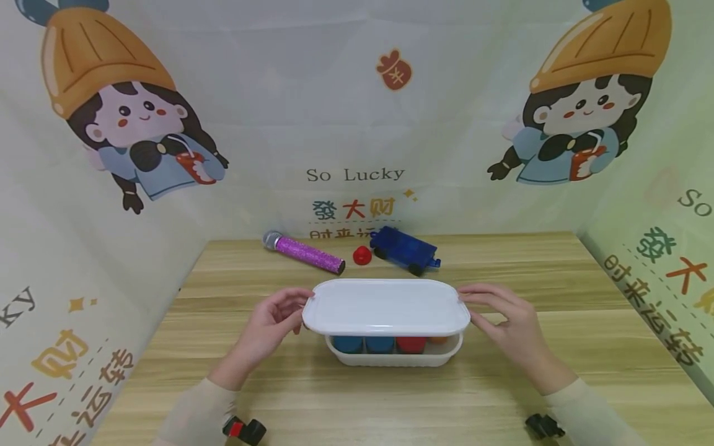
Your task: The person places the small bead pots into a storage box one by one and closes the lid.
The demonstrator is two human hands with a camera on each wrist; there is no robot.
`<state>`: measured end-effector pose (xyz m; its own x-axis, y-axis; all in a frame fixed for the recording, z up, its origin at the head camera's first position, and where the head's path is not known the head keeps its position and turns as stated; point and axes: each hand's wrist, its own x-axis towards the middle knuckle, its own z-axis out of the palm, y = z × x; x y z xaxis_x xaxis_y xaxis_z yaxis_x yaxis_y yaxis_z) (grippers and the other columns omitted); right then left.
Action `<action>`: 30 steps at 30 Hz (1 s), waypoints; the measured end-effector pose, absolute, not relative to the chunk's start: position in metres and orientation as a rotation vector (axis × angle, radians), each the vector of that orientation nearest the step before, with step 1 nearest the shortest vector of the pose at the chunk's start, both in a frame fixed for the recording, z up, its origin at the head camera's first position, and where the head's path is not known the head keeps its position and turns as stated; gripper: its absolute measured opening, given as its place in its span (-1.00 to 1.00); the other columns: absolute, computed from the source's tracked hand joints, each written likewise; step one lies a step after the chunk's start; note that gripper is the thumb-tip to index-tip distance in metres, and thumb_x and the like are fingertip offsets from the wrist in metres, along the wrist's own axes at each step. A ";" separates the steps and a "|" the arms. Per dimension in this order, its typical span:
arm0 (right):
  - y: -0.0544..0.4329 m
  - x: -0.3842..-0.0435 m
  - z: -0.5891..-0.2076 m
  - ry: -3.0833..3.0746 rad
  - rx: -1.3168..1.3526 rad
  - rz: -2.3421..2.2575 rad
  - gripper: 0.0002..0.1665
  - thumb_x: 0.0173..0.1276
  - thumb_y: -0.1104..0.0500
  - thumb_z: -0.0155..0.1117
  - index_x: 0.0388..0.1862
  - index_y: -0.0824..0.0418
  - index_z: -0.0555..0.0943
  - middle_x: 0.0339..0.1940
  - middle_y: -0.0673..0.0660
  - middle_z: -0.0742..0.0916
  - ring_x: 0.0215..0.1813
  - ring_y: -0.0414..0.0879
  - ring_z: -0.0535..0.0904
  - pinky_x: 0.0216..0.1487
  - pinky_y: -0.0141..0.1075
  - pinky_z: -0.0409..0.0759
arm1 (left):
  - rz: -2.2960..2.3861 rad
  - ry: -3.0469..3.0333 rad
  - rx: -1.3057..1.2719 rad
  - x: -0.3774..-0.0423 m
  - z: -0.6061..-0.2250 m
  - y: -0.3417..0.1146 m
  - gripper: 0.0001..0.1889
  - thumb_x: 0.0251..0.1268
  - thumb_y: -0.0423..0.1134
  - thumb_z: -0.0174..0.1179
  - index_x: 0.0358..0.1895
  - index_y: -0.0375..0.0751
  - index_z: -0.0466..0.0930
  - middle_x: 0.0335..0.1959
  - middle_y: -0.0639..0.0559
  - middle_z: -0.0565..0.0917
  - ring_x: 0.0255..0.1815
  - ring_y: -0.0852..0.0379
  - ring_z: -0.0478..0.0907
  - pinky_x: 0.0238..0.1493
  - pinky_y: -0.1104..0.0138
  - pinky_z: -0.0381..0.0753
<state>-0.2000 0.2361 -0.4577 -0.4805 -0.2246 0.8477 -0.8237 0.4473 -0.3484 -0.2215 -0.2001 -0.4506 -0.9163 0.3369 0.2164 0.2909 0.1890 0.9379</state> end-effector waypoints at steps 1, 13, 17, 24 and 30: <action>0.236 -0.199 -0.456 -1.951 0.870 1.022 -0.49 0.48 -0.16 0.26 -0.14 0.27 0.80 -0.08 0.28 0.82 0.07 -0.06 0.72 0.31 -0.55 0.54 | 1.880 2.398 0.635 -0.221 -0.450 -0.199 -0.70 0.53 -0.38 0.17 0.23 -0.40 0.53 -0.12 0.27 0.76 -0.32 0.24 0.68 -0.34 0.41 0.66; 0.235 -0.187 -0.443 -2.099 0.665 1.040 -0.61 0.01 0.55 0.58 -0.19 0.25 0.76 -0.28 0.10 0.82 -0.15 -0.30 0.65 0.01 -0.66 0.60 | 1.956 2.518 0.444 -0.215 -0.435 -0.179 -0.78 0.51 -0.23 0.25 0.07 -0.25 0.68 -0.11 -0.06 0.70 -0.60 0.18 0.58 -0.54 0.45 0.51; 0.232 -0.186 -0.444 -2.091 0.586 1.091 -0.60 0.04 0.53 0.58 -0.14 0.25 0.76 -0.30 0.09 0.81 -0.23 -0.35 0.64 -0.07 -0.65 0.61 | 1.978 2.521 0.396 -0.214 -0.434 -0.173 -0.78 0.47 -0.25 0.29 0.03 -0.30 0.70 -0.17 -0.10 0.73 -0.63 0.17 0.59 -0.51 0.43 0.56; 0.229 -0.187 -0.450 -2.169 0.452 1.134 -0.51 0.19 0.42 0.55 0.12 0.23 0.74 -0.35 0.04 0.81 -0.30 -0.38 0.64 -0.22 -0.60 0.62 | 1.938 2.512 0.176 -0.215 -0.442 -0.164 -0.71 0.40 -0.14 0.38 0.06 -0.22 0.73 -0.10 -0.11 0.74 -0.79 0.20 0.47 -0.71 0.42 0.40; 0.230 -0.190 -0.456 -2.423 0.312 1.193 -0.59 0.33 0.19 0.51 0.15 0.24 0.74 -0.33 0.04 0.83 -0.34 -0.35 0.65 -0.33 -0.49 0.67 | 1.858 2.522 0.033 -0.215 -0.454 -0.160 -0.65 0.38 -0.10 0.40 0.18 -0.03 0.73 -0.11 -0.11 0.75 -0.76 0.17 0.45 -0.70 0.39 0.45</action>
